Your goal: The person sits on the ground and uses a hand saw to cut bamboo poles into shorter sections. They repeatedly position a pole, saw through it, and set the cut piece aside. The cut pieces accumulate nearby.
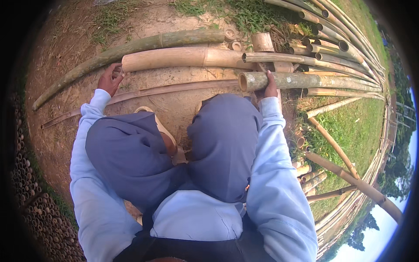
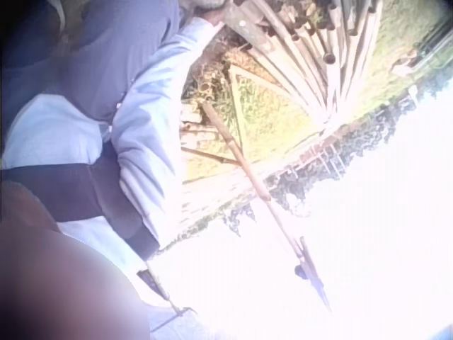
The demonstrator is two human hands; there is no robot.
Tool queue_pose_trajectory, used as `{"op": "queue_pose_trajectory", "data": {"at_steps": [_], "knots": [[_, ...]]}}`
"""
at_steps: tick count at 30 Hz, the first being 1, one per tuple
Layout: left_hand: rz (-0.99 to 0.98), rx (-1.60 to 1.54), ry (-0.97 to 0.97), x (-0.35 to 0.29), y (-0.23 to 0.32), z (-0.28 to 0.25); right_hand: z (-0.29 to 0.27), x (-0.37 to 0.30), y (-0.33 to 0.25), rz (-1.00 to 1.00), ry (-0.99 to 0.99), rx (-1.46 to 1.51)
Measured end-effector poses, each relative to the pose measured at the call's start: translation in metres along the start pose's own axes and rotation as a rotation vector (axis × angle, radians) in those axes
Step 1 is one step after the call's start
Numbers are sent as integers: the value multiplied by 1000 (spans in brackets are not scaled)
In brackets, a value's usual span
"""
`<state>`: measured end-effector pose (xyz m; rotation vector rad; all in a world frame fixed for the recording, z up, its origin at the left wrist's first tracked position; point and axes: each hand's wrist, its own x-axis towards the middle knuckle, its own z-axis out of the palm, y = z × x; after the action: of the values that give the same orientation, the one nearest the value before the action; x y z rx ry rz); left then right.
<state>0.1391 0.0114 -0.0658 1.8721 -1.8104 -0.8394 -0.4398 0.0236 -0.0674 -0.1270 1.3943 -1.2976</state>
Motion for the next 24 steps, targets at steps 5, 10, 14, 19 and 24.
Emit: {"op": "queue_pose_trajectory", "data": {"at_steps": [5,10,14,19,24], "knots": [[231,254,-14,62,87,-70,17,-17,2,-82,36,-15],[516,452,-161,97,203,-36,21,-47,8,-146,-65,208],[581,347,-383,99,301,94,17,-48,18,-208,-171,281],[474,0,-726,76,379,229,6,-42,32,-131,-84,334],[330,104,-800,84,401,271,-4,-43,34,-123,-197,184]]}}
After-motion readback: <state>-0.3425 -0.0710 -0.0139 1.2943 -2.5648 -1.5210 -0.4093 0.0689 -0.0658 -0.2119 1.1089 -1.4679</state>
